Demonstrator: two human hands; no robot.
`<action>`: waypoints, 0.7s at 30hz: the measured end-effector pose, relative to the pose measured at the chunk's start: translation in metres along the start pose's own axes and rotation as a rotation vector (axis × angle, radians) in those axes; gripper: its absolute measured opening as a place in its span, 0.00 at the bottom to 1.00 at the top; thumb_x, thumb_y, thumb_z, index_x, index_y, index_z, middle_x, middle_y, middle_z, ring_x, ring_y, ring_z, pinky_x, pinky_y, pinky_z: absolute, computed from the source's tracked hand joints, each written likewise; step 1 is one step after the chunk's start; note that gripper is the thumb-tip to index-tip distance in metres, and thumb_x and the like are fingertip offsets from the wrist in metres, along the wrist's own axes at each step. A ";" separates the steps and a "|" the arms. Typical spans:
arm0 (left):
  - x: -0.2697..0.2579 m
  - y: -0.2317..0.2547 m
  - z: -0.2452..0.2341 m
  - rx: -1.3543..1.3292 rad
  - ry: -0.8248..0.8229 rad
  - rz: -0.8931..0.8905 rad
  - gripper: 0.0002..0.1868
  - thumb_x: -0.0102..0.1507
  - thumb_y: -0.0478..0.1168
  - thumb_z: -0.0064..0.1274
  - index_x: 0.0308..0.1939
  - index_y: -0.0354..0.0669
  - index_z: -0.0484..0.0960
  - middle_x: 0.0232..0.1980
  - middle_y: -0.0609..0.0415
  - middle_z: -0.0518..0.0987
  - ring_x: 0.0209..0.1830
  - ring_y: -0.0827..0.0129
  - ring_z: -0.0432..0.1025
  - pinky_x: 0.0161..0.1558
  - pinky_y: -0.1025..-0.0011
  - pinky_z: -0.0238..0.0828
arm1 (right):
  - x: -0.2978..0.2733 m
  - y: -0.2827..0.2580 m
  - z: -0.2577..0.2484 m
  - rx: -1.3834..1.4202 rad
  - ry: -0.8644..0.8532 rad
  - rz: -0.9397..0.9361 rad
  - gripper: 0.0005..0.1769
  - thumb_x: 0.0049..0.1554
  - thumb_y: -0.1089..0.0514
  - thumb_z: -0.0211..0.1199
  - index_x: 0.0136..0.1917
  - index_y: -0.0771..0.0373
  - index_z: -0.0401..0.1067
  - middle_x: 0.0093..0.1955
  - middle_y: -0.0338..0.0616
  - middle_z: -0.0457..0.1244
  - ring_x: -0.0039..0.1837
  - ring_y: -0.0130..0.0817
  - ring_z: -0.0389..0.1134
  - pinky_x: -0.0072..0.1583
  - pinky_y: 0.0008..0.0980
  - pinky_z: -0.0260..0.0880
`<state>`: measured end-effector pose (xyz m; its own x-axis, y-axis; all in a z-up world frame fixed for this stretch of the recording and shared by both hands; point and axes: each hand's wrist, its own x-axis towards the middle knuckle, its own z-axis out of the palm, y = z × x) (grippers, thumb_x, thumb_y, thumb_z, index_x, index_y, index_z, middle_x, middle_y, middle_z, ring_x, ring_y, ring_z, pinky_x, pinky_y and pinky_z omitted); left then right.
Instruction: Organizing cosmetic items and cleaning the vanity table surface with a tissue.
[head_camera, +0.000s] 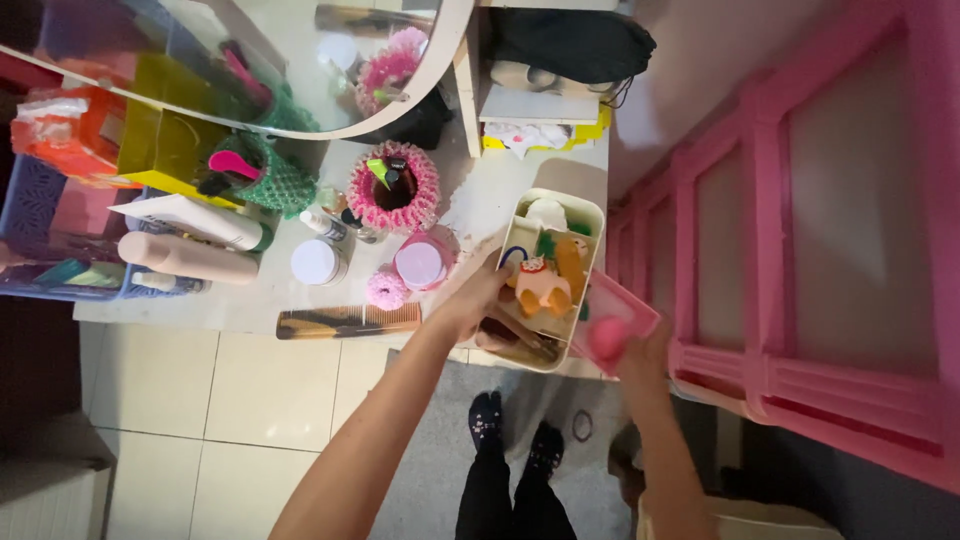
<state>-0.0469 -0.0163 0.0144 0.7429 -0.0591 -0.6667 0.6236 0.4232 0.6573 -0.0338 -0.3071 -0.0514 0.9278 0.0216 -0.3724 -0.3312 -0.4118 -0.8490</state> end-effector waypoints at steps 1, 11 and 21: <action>-0.008 0.003 0.007 -0.001 0.000 0.001 0.32 0.68 0.47 0.37 0.77 0.52 0.51 0.67 0.40 0.67 0.53 0.36 0.74 0.35 0.48 0.80 | 0.007 0.040 -0.013 -0.001 -0.001 -0.001 0.32 0.60 0.62 0.42 0.77 0.64 0.48 0.67 0.62 0.59 0.66 0.50 0.62 0.68 0.46 0.61; 0.025 -0.073 0.007 -0.308 0.203 0.117 0.22 0.71 0.47 0.43 0.63 0.37 0.65 0.54 0.43 0.72 0.52 0.54 0.71 0.54 0.53 0.76 | -0.016 0.095 -0.082 0.231 0.110 0.135 0.36 0.61 0.61 0.48 0.80 0.62 0.43 0.66 0.50 0.56 0.60 0.38 0.60 0.58 0.39 0.64; 0.004 -0.076 0.057 -0.557 0.205 0.137 0.18 0.64 0.46 0.44 0.54 0.43 0.70 0.50 0.52 0.75 0.51 0.57 0.74 0.51 0.50 0.74 | -0.070 0.081 -0.102 0.209 0.143 0.382 0.39 0.57 0.60 0.46 0.81 0.54 0.45 0.68 0.48 0.58 0.59 0.43 0.64 0.52 0.44 0.70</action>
<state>-0.0773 -0.1001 -0.0182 0.7110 0.1811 -0.6794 0.2632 0.8275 0.4960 -0.1079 -0.4352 -0.0557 0.7422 -0.2277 -0.6303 -0.6678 -0.1730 -0.7240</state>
